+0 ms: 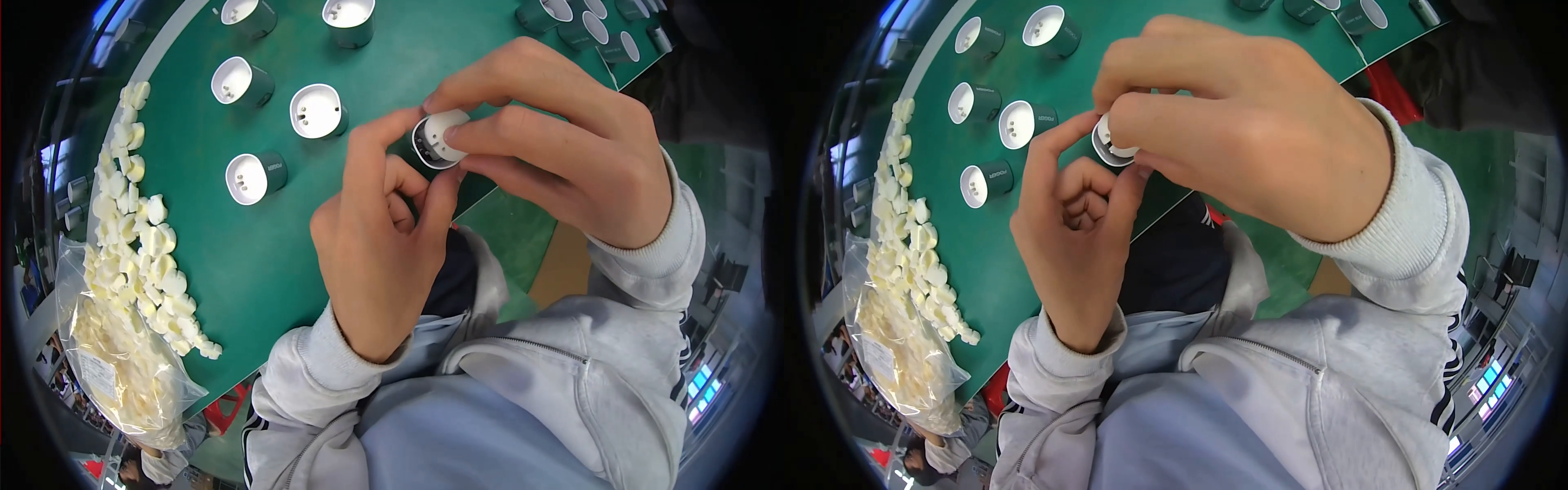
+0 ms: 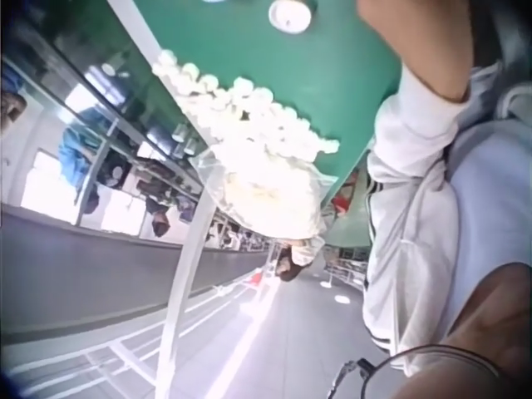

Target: The person inserts small white plastic components into silver metal cups by hand on an assembly line.

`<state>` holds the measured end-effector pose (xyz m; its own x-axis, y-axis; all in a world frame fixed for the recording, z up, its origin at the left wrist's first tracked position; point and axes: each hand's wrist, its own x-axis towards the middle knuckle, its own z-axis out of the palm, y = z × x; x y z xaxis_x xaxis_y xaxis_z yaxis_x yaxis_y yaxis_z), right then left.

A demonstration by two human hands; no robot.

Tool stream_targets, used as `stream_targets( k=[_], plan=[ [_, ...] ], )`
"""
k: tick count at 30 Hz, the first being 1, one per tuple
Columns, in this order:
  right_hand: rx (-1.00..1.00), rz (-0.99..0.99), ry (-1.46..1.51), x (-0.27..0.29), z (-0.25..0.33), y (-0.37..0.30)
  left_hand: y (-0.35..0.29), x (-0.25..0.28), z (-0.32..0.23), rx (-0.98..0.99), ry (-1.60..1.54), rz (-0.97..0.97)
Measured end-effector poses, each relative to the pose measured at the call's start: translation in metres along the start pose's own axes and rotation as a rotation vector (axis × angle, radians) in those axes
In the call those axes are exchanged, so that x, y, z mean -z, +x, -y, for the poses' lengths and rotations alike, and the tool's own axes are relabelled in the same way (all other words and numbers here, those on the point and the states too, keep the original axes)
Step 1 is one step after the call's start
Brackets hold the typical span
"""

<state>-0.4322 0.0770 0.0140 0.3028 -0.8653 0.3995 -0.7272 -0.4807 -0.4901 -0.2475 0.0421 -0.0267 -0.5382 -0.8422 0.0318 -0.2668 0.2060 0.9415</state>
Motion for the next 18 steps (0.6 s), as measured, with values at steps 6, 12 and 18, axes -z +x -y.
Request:
stream_targets(
  k=[6,12,18],
  plan=[
    [0.023,0.015,0.051,-0.007,0.001,0.002,-0.001,0.004,0.002,-0.011,0.023,0.023],
    [0.031,0.031,-0.001,-0.009,0.0,-0.002,-0.001,0.002,0.001,-0.002,0.027,0.025],
    [0.012,0.06,-0.069,-0.001,0.008,0.012,-0.001,0.003,0.001,0.018,0.037,0.031]
  ],
)
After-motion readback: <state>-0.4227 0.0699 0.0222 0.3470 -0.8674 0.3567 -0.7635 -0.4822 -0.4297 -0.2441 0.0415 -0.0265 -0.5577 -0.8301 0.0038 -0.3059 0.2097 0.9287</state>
